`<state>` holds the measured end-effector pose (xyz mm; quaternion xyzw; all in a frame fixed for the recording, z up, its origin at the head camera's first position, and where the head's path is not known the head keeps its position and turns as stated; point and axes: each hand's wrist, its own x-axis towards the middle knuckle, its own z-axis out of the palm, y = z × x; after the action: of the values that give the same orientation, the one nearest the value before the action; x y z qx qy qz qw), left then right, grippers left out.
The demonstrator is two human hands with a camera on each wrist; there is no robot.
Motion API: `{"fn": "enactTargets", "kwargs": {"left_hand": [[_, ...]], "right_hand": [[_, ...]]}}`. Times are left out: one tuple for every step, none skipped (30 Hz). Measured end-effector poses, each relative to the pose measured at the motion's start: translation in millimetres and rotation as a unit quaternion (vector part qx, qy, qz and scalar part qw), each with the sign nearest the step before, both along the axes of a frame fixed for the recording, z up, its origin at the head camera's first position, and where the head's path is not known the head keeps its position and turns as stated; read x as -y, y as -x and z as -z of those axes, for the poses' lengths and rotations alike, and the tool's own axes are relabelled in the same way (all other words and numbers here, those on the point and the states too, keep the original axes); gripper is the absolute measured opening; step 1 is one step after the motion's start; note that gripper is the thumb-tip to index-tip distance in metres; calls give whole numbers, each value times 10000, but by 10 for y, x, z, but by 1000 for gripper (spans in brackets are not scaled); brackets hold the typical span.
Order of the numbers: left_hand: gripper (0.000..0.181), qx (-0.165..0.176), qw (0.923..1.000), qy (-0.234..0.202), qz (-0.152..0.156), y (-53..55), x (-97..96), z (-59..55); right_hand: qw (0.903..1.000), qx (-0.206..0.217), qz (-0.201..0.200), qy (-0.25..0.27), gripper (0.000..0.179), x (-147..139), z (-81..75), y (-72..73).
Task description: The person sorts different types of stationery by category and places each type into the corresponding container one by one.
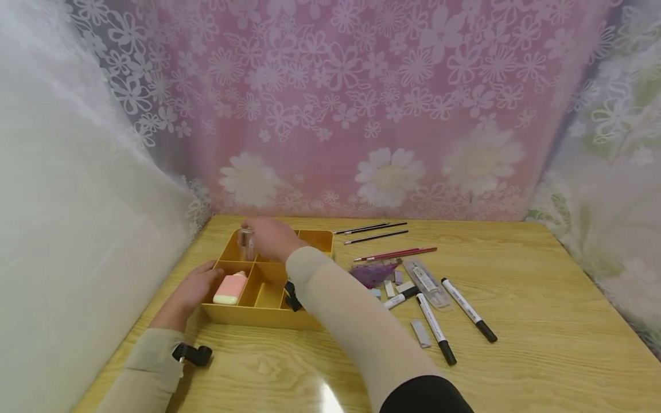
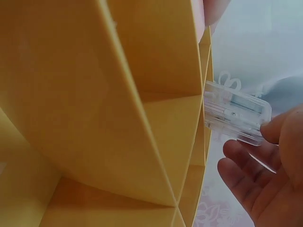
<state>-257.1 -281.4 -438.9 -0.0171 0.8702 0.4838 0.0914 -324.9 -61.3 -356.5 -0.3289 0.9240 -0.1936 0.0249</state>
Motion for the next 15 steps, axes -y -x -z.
{"fn": "enactTargets", "kwargs": {"left_hand": [[54, 2, 10000, -1, -1, -2, 0, 3], [54, 4, 10000, -7, -3, -2, 1, 4], [54, 17, 10000, -5, -29, 0, 5, 8], [54, 20, 10000, -6, -23, 1, 6, 9], [54, 20, 10000, 6, -23, 5, 9, 9], [54, 18, 10000, 19, -29, 10, 12, 9], [54, 26, 10000, -1, -29, 13, 11, 6], [54, 34, 10000, -9, -34, 16, 11, 4], [54, 38, 10000, -6, -33, 19, 12, 4], [54, 48, 10000, -8, -30, 22, 13, 4], [54, 57, 10000, 16, -34, 23, 13, 4], [54, 60, 10000, 22, -39, 24, 14, 5], [54, 67, 10000, 13, -40, 24, 16, 7], [55, 69, 10000, 24, -41, 23, 19, 10], [54, 66, 10000, 13, -38, 21, 23, 14]], "right_hand": [[10000, 1, 15, -13, 43, -1, 6, 8], [10000, 15, 33, -20, 44, -3, 11, 15], [10000, 26, 58, -23, 45, -7, 12, 19], [10000, 5, 84, -37, 46, -11, 18, 30], [9999, -32, 107, -50, 46, -17, 19, 38], [9999, -59, 124, -52, 47, -24, 18, 45], [9999, -88, 134, -55, 47, -34, 14, 49], [9998, -121, 138, -66, 47, -45, 10, 53], [9997, -161, 136, -84, 47, -57, 9, 60], [9997, -180, 128, -102, 46, -70, 10, 68], [9997, -163, 117, -105, 46, -86, 8, 70], [9998, -126, 101, -97, 45, -104, 2, 70], [9999, -103, 79, -87, 44, -123, 0, 70], [9999, -70, 64, -68, 43, -143, -2, 70], [10000, -46, 49, -59, 42, -166, -1, 70]]}}
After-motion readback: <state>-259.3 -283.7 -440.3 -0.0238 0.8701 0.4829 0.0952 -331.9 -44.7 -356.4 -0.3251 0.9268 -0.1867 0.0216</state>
